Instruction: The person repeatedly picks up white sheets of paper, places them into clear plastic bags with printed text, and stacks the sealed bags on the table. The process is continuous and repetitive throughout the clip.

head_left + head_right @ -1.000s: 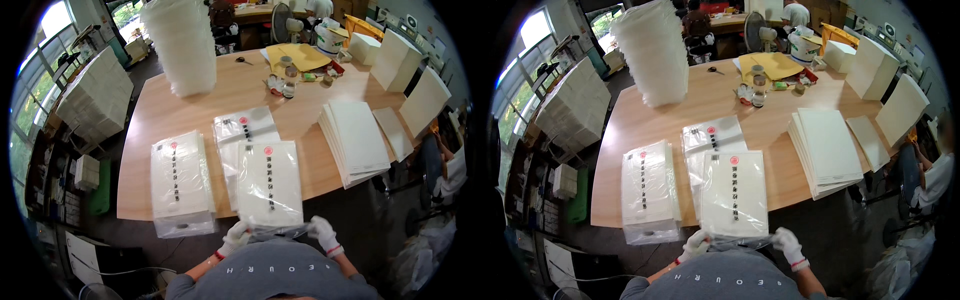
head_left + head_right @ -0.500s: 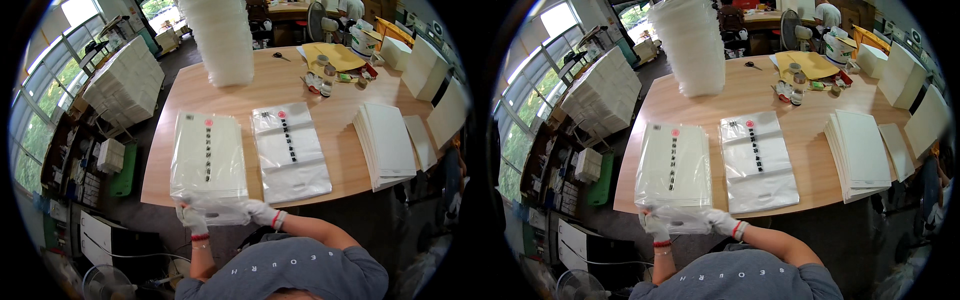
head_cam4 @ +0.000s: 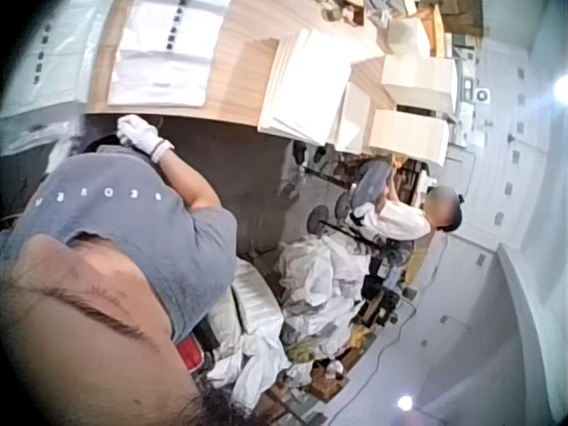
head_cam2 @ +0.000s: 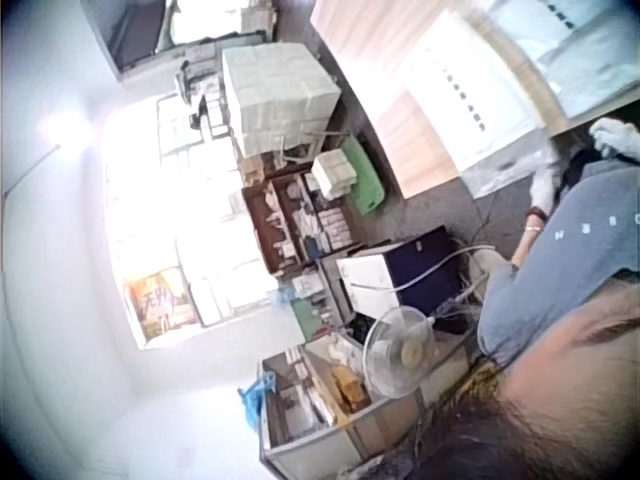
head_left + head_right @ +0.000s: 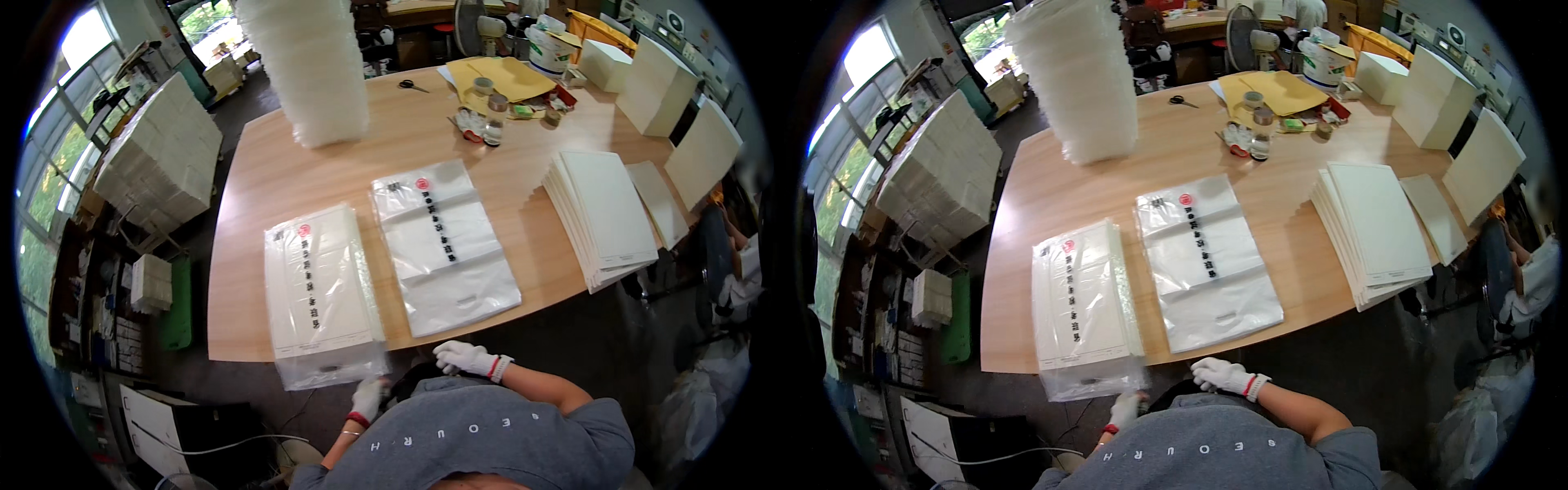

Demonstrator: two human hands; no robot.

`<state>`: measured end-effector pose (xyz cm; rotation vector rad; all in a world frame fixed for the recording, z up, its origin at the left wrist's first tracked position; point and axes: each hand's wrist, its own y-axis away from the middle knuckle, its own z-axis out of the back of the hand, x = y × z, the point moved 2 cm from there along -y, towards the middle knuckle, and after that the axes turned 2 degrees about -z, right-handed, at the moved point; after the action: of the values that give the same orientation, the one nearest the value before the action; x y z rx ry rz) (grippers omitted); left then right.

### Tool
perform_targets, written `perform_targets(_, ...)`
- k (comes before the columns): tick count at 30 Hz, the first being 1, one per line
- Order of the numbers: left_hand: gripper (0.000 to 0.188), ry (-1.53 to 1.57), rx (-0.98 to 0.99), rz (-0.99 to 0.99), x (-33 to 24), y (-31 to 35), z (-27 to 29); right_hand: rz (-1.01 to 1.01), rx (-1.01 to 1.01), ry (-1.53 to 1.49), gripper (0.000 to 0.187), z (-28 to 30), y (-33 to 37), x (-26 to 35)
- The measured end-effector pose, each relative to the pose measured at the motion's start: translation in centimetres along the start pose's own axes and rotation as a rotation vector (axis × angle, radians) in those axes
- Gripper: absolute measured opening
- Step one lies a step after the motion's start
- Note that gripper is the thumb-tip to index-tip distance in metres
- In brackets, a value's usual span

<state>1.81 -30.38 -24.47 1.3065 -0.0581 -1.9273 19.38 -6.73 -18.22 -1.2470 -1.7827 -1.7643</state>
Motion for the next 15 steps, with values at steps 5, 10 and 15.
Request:
perform_targets(5,0.014,-0.093,-0.020,-0.843,-20.6,-4.5,-6.5,0.093,-0.368,-0.283,0.030,4.9,5.0,-2.2)
perform_targets(10,0.021,-0.683,-0.306,-0.713,-23.0,-13.3,-12.1,0.158,-0.459,-0.374,0.030,6.5,7.6,-2.5)
perform_targets(15,0.019,-0.347,0.088,-0.501,-23.5,-14.6,-10.9,0.134,-0.407,-0.376,0.028,7.2,8.3,-1.0)
